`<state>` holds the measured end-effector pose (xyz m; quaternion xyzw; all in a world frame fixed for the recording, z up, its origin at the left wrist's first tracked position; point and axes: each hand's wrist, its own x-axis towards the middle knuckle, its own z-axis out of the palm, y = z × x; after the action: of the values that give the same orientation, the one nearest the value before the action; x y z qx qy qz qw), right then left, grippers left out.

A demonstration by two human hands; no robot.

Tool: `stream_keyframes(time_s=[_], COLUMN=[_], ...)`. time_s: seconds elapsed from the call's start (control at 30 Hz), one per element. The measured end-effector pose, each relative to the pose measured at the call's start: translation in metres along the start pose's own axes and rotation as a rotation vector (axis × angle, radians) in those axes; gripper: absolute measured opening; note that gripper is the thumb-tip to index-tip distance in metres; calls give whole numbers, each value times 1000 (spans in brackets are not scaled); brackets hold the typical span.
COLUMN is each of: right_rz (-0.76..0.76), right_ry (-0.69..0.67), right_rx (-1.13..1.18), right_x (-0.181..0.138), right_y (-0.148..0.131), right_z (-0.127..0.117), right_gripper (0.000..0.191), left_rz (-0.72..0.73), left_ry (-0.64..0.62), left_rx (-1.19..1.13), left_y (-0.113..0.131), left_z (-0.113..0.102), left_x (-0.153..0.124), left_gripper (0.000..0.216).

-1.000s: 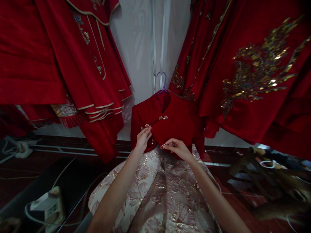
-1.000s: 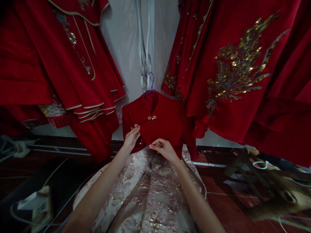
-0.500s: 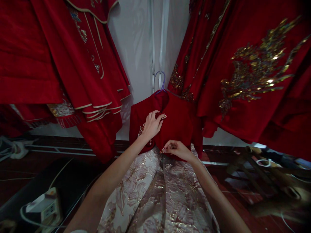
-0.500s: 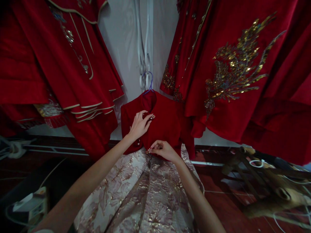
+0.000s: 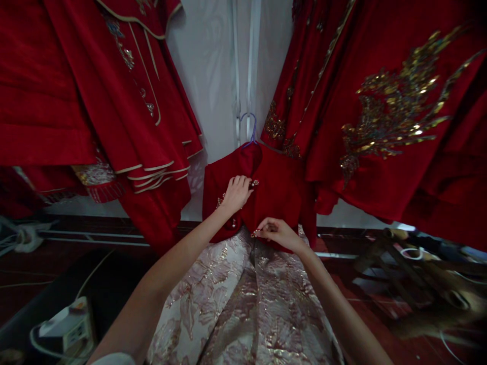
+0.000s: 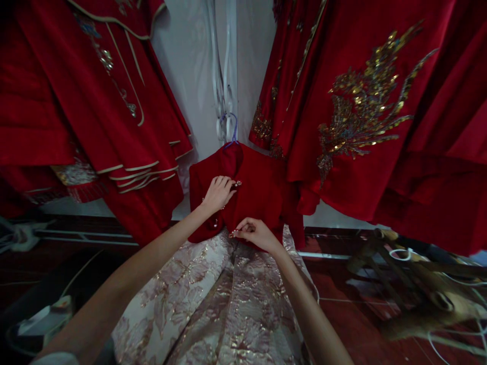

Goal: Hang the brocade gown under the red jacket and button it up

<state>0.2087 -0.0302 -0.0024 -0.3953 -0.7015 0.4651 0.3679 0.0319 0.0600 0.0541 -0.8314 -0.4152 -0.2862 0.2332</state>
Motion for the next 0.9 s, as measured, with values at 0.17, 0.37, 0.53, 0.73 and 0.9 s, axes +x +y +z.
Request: stream_keyframes(time_s=[0.17,0.37,0.53,0.73,0.9], right_rz=[20,38,34,-91,-348], right_ry=[-12,-20,-37,145,449], right_rx=[5,22,12,48,118], right_x=[1,3,0,2,45], right_y=[2,6,3,-14,-47], right_z=[0,1,-2,2,3], right_gripper=[31,33,33,30,37], left_rz=[-42,-35,22,195,166], left_ry=[-19,0,2,39,-90], left_rx=[43,-61,-147,-67,-33], left_y=[3,1,1,-7,-16], left_z=[-1,-4,-11,-21,-25], left_x=[4,13,17,17,19], left_gripper=[25,19,15,22,31])
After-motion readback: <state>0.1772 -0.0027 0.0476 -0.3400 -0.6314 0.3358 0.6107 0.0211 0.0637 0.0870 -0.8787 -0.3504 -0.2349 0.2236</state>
